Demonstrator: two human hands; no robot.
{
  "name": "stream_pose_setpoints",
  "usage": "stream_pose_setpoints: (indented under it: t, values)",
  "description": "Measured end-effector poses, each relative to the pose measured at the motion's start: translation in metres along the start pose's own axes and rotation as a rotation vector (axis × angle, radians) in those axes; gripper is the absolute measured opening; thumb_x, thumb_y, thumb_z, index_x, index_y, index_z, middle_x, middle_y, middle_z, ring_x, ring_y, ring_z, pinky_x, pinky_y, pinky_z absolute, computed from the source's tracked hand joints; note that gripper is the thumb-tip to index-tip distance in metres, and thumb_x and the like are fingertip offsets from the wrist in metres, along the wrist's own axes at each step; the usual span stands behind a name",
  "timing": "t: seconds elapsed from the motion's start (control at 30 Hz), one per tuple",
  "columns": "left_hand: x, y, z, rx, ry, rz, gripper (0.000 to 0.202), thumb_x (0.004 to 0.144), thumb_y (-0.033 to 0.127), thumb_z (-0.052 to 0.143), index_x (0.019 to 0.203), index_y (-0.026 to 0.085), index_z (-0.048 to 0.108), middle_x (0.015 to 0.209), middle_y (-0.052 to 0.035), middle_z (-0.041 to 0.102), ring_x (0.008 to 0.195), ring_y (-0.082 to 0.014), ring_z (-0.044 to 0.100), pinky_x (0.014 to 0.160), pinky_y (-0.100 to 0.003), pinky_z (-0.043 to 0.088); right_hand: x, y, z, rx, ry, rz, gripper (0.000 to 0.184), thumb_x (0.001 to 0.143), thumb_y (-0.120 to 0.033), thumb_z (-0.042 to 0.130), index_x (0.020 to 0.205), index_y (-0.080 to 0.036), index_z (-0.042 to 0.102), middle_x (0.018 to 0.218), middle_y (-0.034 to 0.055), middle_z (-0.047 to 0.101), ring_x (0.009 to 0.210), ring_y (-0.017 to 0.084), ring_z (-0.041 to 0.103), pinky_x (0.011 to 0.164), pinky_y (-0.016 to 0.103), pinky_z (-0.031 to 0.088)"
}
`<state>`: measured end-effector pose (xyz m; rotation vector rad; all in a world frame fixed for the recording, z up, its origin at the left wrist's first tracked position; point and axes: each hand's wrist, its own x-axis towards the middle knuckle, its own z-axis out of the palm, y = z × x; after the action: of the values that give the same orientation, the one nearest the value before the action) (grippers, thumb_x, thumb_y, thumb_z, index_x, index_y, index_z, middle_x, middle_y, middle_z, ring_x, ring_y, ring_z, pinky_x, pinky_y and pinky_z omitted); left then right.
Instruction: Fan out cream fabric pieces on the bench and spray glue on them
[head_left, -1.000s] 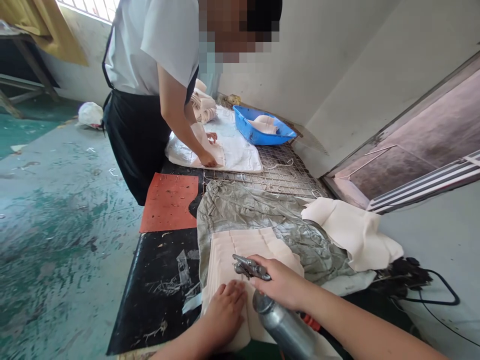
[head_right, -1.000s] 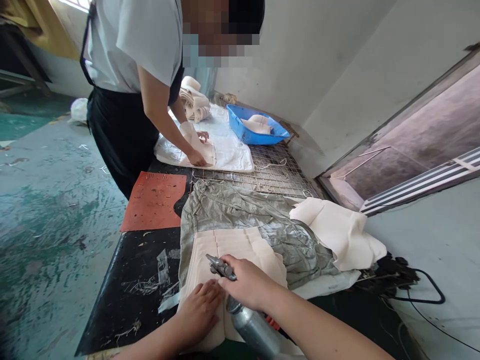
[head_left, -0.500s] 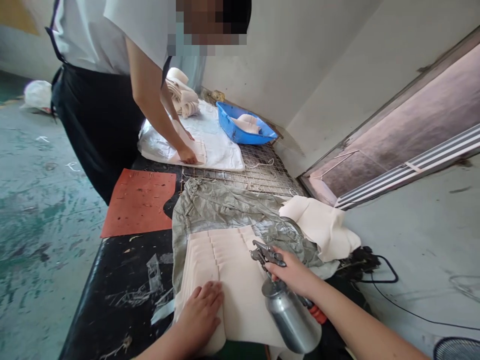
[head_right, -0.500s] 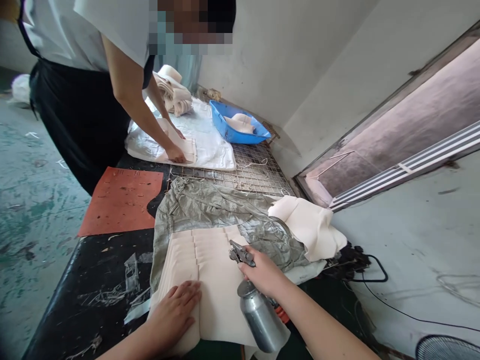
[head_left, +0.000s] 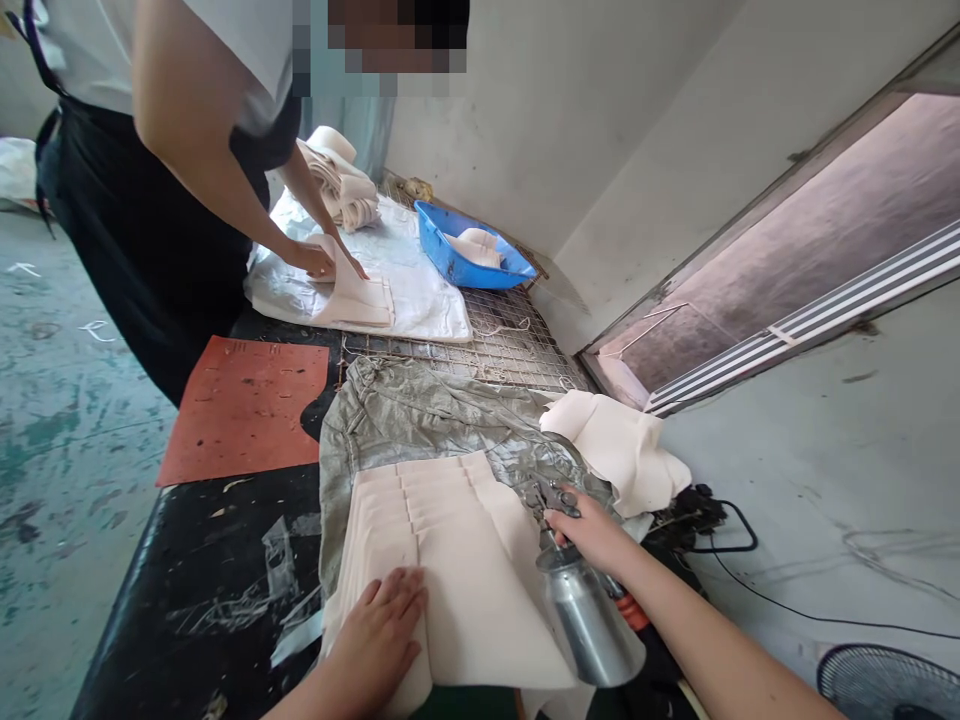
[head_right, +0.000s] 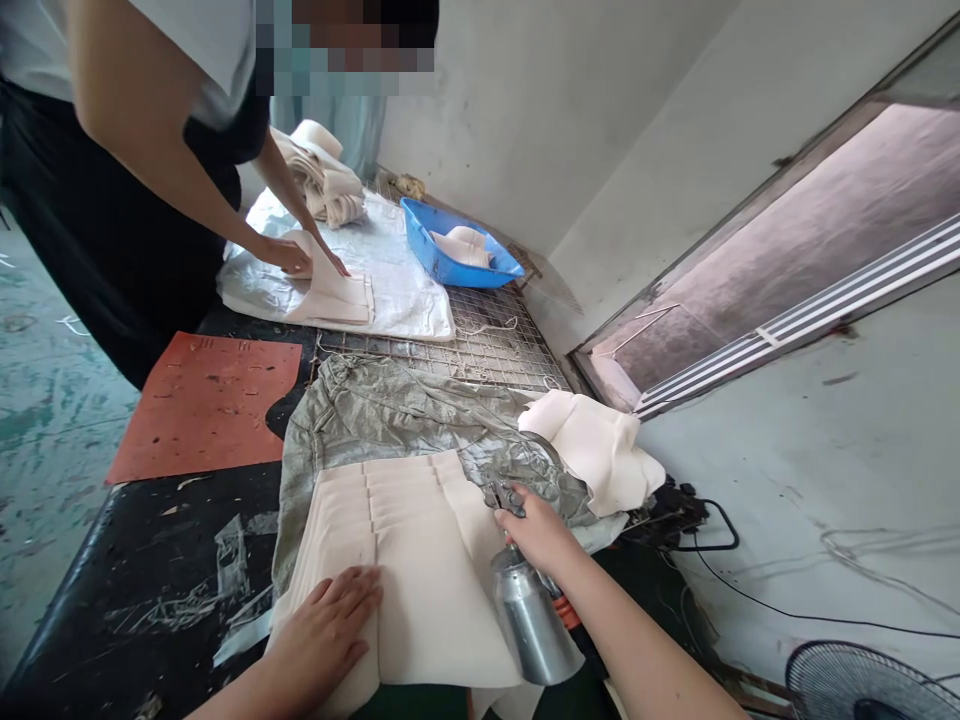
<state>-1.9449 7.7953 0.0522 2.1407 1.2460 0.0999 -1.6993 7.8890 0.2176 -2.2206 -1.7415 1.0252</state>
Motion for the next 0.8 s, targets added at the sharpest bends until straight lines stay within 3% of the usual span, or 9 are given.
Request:
stream_pose_setpoints:
  t: [0.17,0.37,0.63,0.8]
  values:
    - [-0.002,0.006,-0.008,0.003,-0.058,-0.027,0.057,0.074,0.017,0.046,0.131,0.018,0.045,0.145,-0.009,0.034,0.133,-0.0298,0.029,0.107,-0.052,0.028,0.002,-0.003,0.002,-0.012,-0.005,0.031,0.037,0.079,-0.021,0.049,0.116,-0.015,0.05,0.052,-0.0051,0.056,0.058,0.017,0.059,0.062,0.028,0.043]
    - [-0.003,0.004,-0.001,-0.017,-0.002,0.006,0.055,0.076,0.018,0.048,0.13,0.018,0.046,0.143,-0.0108,0.037,0.132,-0.0304,0.031,0.106,-0.053,0.028,0.005,-0.004,0.005,0.0,-0.007,0.037,0.035,0.08,-0.022,0.049,0.114,-0.015,0.05,0.056,-0.0043,0.057,0.059,0.017,0.061,0.063,0.029,0.044]
    - [-0.007,0.016,-0.021,-0.031,-0.091,-0.024,0.057,0.074,0.016,0.05,0.131,0.014,0.044,0.145,-0.0128,0.034,0.133,-0.0317,0.029,0.107,-0.052,0.027,-0.007,-0.029,0.027,-0.08,-0.184,-0.089,0.029,0.075,-0.021,0.052,0.103,-0.02,0.058,0.053,-0.0057,0.056,0.058,0.016,0.059,0.06,0.026,0.043]
    - [-0.009,0.019,-0.024,0.002,-0.114,-0.026,0.059,0.075,0.016,0.05,0.133,0.012,0.041,0.146,-0.0128,0.031,0.134,-0.032,0.028,0.108,-0.051,0.026,-0.013,-0.044,0.045,-0.102,-0.301,-0.19,0.025,0.075,-0.025,0.053,0.1,-0.021,0.058,0.066,-0.0025,0.061,0.059,0.014,0.058,0.058,0.024,0.043]
